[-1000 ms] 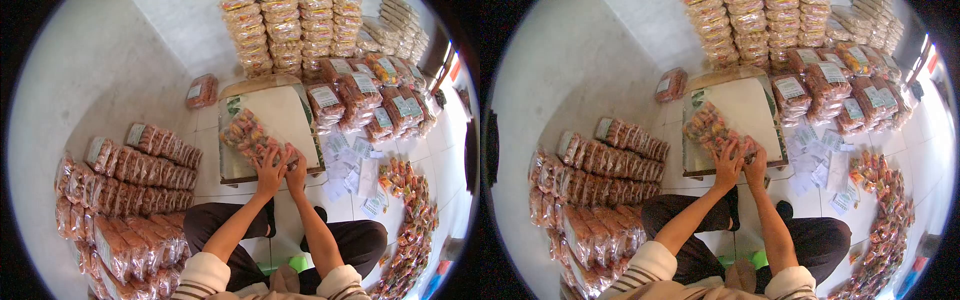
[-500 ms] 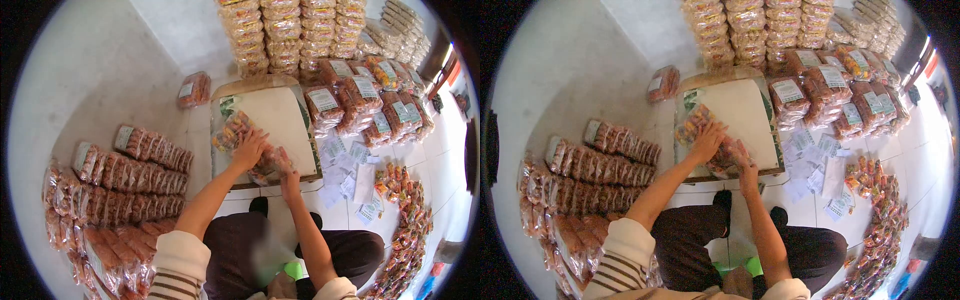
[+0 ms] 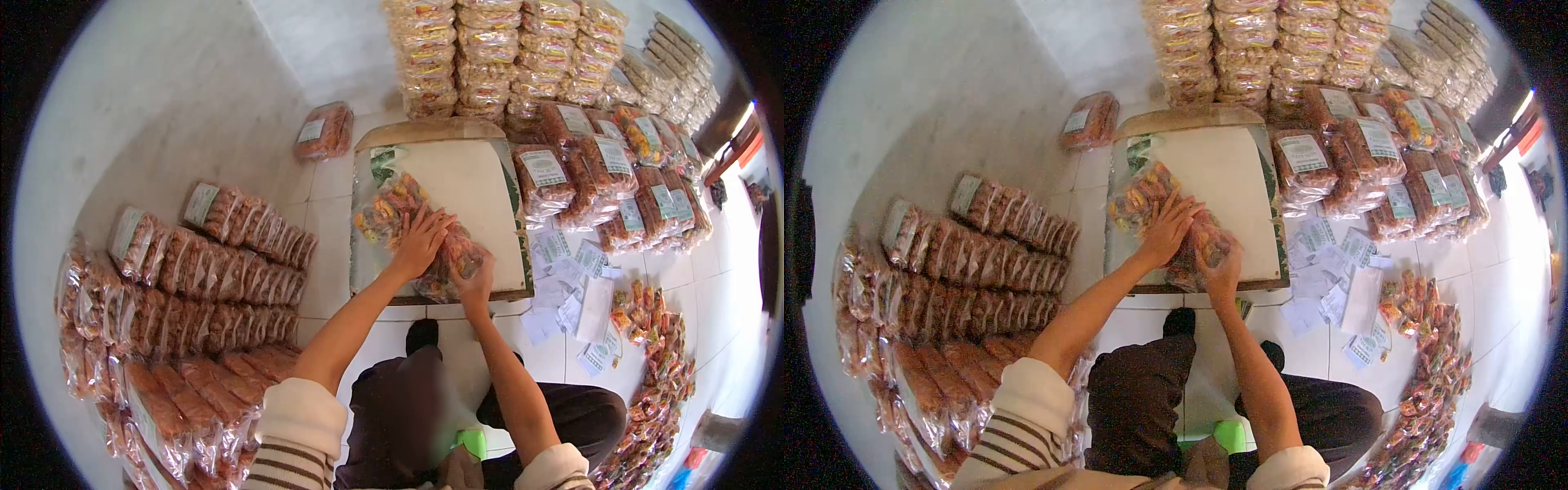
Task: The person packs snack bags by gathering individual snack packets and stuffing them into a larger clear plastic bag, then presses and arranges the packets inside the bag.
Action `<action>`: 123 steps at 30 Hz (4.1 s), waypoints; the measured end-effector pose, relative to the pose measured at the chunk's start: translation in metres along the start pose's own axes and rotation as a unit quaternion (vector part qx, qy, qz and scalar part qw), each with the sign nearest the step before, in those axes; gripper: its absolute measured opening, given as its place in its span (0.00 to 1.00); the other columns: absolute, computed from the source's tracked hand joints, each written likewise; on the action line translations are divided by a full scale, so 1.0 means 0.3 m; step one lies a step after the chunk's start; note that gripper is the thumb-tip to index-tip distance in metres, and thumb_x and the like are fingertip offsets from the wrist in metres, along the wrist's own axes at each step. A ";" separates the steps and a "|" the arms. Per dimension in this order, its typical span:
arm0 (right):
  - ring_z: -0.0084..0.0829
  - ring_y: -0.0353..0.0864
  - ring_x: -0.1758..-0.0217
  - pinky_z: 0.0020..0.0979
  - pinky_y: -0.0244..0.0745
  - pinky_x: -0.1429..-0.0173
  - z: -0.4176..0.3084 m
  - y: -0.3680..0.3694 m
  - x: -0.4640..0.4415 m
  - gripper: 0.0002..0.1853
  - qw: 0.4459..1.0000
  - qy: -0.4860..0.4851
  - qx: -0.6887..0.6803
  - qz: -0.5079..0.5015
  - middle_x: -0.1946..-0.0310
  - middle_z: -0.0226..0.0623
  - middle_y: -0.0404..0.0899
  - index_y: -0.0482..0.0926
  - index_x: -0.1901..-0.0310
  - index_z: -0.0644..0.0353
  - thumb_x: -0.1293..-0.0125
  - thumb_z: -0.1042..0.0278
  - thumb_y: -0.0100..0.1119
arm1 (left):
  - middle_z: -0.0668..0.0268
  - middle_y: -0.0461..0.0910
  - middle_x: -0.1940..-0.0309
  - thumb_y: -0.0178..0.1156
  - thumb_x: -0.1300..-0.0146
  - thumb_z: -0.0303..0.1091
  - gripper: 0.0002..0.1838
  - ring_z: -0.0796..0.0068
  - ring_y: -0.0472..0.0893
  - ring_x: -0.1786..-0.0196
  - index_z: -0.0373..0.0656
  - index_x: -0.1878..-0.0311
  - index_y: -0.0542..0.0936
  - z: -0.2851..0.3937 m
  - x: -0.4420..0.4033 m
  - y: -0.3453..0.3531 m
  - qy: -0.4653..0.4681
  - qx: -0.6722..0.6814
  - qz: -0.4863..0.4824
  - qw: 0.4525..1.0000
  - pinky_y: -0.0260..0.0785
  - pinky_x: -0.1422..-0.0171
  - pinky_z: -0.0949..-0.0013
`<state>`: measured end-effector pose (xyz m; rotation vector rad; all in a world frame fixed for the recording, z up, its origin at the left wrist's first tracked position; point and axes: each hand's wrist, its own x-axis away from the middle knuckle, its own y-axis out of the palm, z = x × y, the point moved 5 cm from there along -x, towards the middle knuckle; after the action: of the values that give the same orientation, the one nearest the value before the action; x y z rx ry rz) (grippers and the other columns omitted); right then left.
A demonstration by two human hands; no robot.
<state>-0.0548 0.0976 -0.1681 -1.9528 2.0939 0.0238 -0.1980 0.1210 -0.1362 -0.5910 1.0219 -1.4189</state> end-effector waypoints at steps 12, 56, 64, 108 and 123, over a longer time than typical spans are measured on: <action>0.46 0.60 0.47 0.43 0.57 0.44 0.035 -0.026 0.013 0.35 0.968 -0.131 0.214 -0.007 0.52 0.48 0.63 0.65 0.45 0.53 0.58 0.72 0.66 | 0.67 0.55 0.35 0.42 0.35 0.48 0.20 0.60 0.47 0.30 0.60 0.40 0.67 -0.013 0.017 0.009 0.027 0.031 0.040 0.998 0.30 0.30 0.46; 0.44 0.74 0.64 0.37 0.69 0.62 -0.021 0.072 0.078 0.09 0.994 -0.073 0.083 0.016 0.67 0.46 0.72 0.74 0.64 0.66 0.48 0.74 0.57 | 0.69 0.50 0.33 0.49 0.40 0.49 0.23 0.57 0.43 0.30 0.66 0.39 0.65 0.020 0.024 0.017 0.085 -0.084 -0.011 0.993 0.33 0.32 0.40; 0.41 0.74 0.60 0.34 0.68 0.56 0.043 0.060 0.078 0.10 0.994 -0.086 0.052 -0.037 0.64 0.44 0.73 0.71 0.61 0.65 0.45 0.76 0.55 | 0.67 0.52 0.33 0.50 0.41 0.47 0.25 0.58 0.43 0.29 0.63 0.38 0.63 0.062 0.037 0.010 0.100 -0.189 0.024 0.977 0.32 0.32 0.39; 0.55 0.50 0.35 0.44 0.44 0.32 0.058 0.146 0.010 0.31 0.983 -0.091 0.108 -0.113 0.36 0.53 0.51 0.48 0.36 0.68 0.41 0.72 0.43 | 0.70 0.53 0.34 0.48 0.41 0.49 0.29 0.63 0.45 0.29 0.55 0.36 0.60 0.035 0.048 0.018 0.175 -0.160 -0.029 0.971 0.25 0.31 0.43; 0.48 0.52 0.38 0.45 0.48 0.36 0.044 0.111 0.066 0.28 0.958 -0.124 0.247 -0.083 0.46 0.46 0.63 0.62 0.41 0.62 0.45 0.71 0.53 | 0.66 0.57 0.35 0.51 0.41 0.46 0.31 0.64 0.48 0.30 0.46 0.36 0.59 0.009 -0.021 -0.048 0.212 -0.073 -0.048 0.973 0.25 0.29 0.48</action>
<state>-0.0860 0.0840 -0.1909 -1.7075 1.5815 -0.2514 -0.2021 0.1246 -0.1213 -0.4546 1.4607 -1.6038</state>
